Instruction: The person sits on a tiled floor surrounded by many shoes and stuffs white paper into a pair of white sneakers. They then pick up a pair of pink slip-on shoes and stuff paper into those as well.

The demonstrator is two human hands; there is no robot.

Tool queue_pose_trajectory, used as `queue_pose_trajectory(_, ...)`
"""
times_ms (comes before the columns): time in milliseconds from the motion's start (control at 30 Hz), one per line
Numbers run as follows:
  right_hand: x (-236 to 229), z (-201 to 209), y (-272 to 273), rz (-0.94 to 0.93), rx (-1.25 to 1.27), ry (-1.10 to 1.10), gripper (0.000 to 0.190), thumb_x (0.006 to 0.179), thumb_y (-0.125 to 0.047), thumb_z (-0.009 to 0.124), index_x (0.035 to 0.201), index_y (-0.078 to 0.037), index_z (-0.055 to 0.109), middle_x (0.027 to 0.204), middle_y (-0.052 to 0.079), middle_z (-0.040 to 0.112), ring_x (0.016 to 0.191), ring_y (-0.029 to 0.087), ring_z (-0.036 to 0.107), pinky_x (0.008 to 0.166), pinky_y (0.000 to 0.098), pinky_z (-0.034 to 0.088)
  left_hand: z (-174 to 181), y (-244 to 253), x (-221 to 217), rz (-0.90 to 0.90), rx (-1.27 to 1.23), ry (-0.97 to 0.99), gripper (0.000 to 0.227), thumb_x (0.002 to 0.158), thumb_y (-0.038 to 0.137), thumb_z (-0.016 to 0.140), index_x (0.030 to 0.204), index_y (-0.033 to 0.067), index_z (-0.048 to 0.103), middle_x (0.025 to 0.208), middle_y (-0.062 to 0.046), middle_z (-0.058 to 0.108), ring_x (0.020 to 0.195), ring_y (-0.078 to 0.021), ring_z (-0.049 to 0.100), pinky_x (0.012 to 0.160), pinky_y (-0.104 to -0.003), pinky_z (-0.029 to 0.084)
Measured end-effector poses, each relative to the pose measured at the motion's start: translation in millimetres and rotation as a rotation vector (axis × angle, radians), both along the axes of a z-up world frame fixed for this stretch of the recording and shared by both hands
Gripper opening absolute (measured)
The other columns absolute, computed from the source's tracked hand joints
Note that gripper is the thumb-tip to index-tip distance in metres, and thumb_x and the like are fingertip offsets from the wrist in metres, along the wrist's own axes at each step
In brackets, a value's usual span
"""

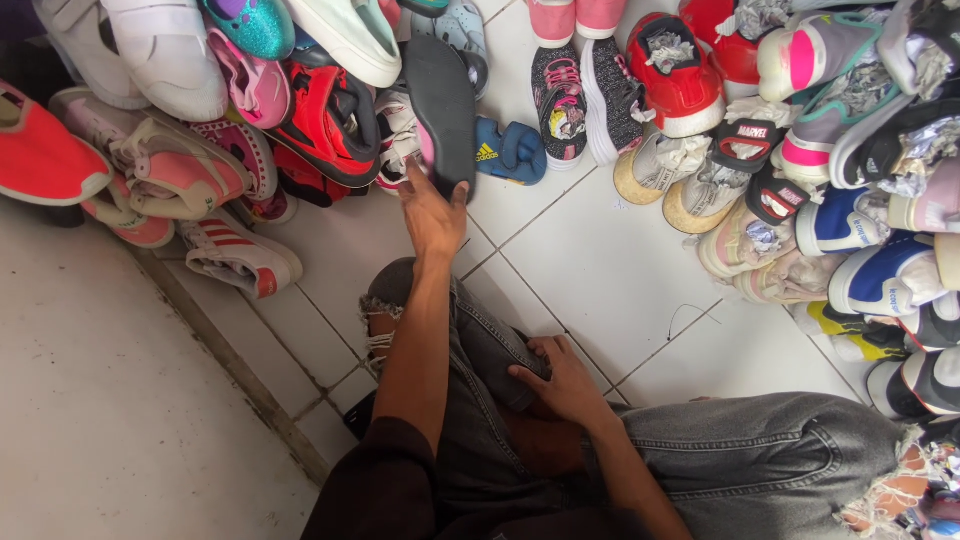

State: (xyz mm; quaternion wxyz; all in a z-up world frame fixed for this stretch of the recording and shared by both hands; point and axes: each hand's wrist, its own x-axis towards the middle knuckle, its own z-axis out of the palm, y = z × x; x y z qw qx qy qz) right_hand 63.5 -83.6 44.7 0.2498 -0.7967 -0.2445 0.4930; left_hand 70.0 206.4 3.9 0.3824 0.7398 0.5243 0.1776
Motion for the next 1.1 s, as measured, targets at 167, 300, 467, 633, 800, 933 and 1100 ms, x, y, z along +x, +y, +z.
queue_pose_trajectory(167,1,-1,2,-0.001,-0.010,0.002,0.063,0.090,-0.059,0.071,0.130,-0.012,0.057,0.121,0.017,0.056,0.116,0.050,0.062,0.096,0.0561,0.053,12,-10,-2,-0.089,0.164,-0.101,0.061,0.084,0.015,0.080,0.134,0.0050,0.046,0.115,-0.022,0.051,0.112,-0.0454,0.058,0.097,-0.054,0.047)
queue_pose_trajectory(300,-5,-5,-2,-0.039,0.020,-0.033,0.062,0.091,-0.058,0.072,0.129,-0.011,0.058,0.119,0.017,0.057,0.118,0.048,0.062,0.097,0.0545,0.053,-13,-42,-7,-0.377,0.527,0.040,0.039,0.075,0.017,0.083,0.107,0.0061,0.063,0.102,-0.013,0.049,0.100,-0.0378,0.053,0.082,-0.051,0.045)
queue_pose_trajectory(467,-5,-5,-3,-0.046,0.049,-0.039,0.066,0.089,-0.058,0.073,0.129,-0.009,0.059,0.118,0.019,0.057,0.118,0.047,0.062,0.096,0.0550,0.052,-25,-55,-11,-0.580,0.251,0.041,0.020,0.088,0.017,0.074,0.108,0.0140,0.070,0.118,-0.006,0.051,0.123,-0.0357,0.051,0.097,-0.051,0.046)
queue_pose_trajectory(633,-5,-1,-2,-0.048,0.045,-0.008,0.068,0.088,-0.060,0.073,0.130,-0.009,0.059,0.119,0.019,0.056,0.120,0.047,0.061,0.098,0.0545,0.051,-10,-48,-11,-0.495,-0.062,0.026,0.035,0.097,0.013,0.065,0.131,0.0079,0.059,0.131,-0.018,0.053,0.121,-0.0417,0.060,0.097,-0.047,0.055)
queue_pose_trajectory(800,-3,-1,-1,-0.026,0.019,-0.007,0.068,0.088,-0.061,0.073,0.131,-0.010,0.058,0.119,0.018,0.055,0.121,0.047,0.060,0.101,0.0555,0.050,-19,-52,-3,-0.491,-0.038,0.264,0.051,0.097,0.019,0.064,0.141,0.0029,0.042,0.129,-0.026,0.052,0.116,-0.0446,0.065,0.092,-0.052,0.060)
queue_pose_trajectory(933,-5,-3,-2,-0.015,0.038,-0.036,0.064,0.090,-0.056,0.071,0.130,-0.007,0.058,0.119,0.019,0.056,0.119,0.047,0.062,0.098,0.0562,0.052,-10,-57,-12,-0.570,-0.151,0.303,0.047,0.091,0.026,0.060,0.130,0.0062,0.046,0.119,-0.026,0.058,0.105,-0.0515,0.068,0.086,-0.060,0.059)
queue_pose_trajectory(1100,2,-30,-6,-0.405,0.118,-0.019,0.062,0.102,-0.060,0.050,0.136,-0.009,0.056,0.124,0.019,0.058,0.123,0.040,0.060,0.102,0.0516,0.051,-7,-85,-23,-0.991,-0.135,0.607,0.041,0.086,0.028,0.053,0.114,0.0022,0.068,0.102,-0.023,0.074,0.099,-0.0436,0.074,0.083,-0.055,0.058)
